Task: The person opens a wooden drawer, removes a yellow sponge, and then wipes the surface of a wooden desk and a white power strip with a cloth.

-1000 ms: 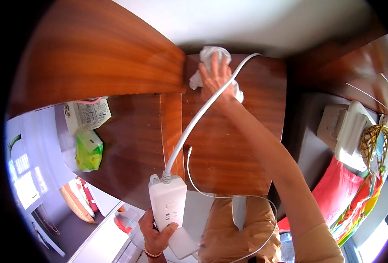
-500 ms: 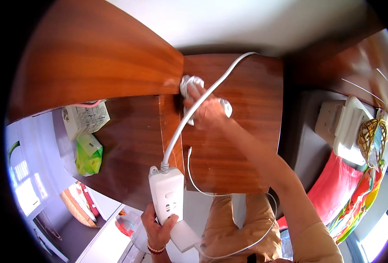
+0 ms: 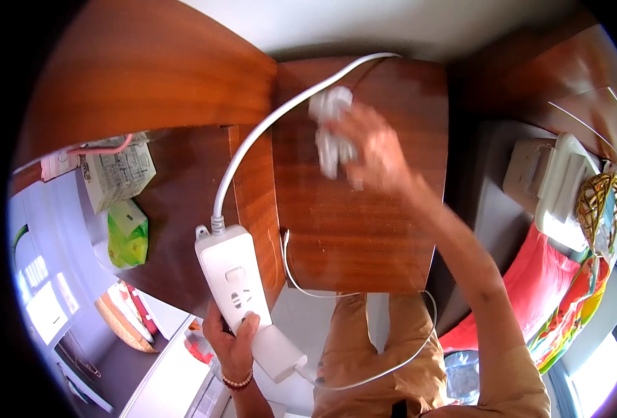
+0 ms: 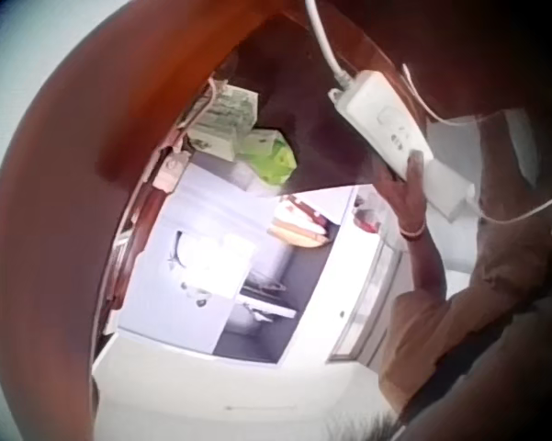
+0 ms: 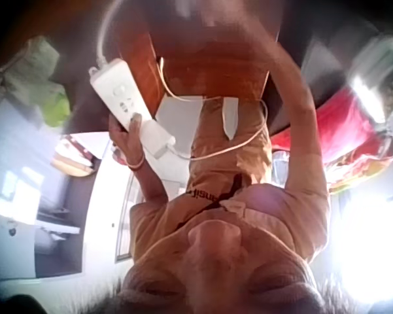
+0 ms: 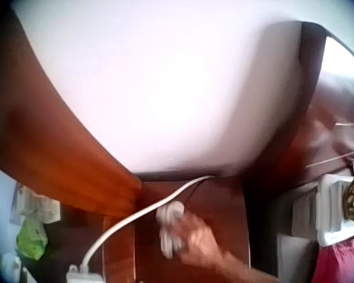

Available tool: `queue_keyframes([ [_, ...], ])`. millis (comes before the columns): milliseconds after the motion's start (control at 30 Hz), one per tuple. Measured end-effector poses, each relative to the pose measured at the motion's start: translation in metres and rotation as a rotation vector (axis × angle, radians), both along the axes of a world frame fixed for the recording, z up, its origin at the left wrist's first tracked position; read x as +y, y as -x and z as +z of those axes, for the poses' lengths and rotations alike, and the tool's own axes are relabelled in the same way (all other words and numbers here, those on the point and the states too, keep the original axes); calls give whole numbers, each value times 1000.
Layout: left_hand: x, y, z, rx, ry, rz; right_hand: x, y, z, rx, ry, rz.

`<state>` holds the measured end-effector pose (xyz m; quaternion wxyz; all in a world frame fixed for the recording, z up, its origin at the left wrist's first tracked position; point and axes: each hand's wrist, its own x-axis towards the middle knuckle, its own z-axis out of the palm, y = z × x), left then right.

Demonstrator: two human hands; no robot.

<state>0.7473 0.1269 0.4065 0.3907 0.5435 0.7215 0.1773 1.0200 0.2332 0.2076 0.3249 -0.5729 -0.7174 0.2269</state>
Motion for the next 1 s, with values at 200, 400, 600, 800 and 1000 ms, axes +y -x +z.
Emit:
queue_keyframes([
  [200,1,-4,-4,-17,-23,-44,46,38,-6,-487,62,-132],
  [400,6,-16,-4,-61,-60,-8,-52,91,-8,-275,132,272],
  [600,13,-30,-12,-57,-89,-23,-152,94,-13,-36,124,442],
  [800,29,-53,-43,-21,-191,-61,-117,7,12,164,202,138],
  [1000,46,-86,-75,31,-268,-179,11,-135,-6,-168,-193,-387],
])
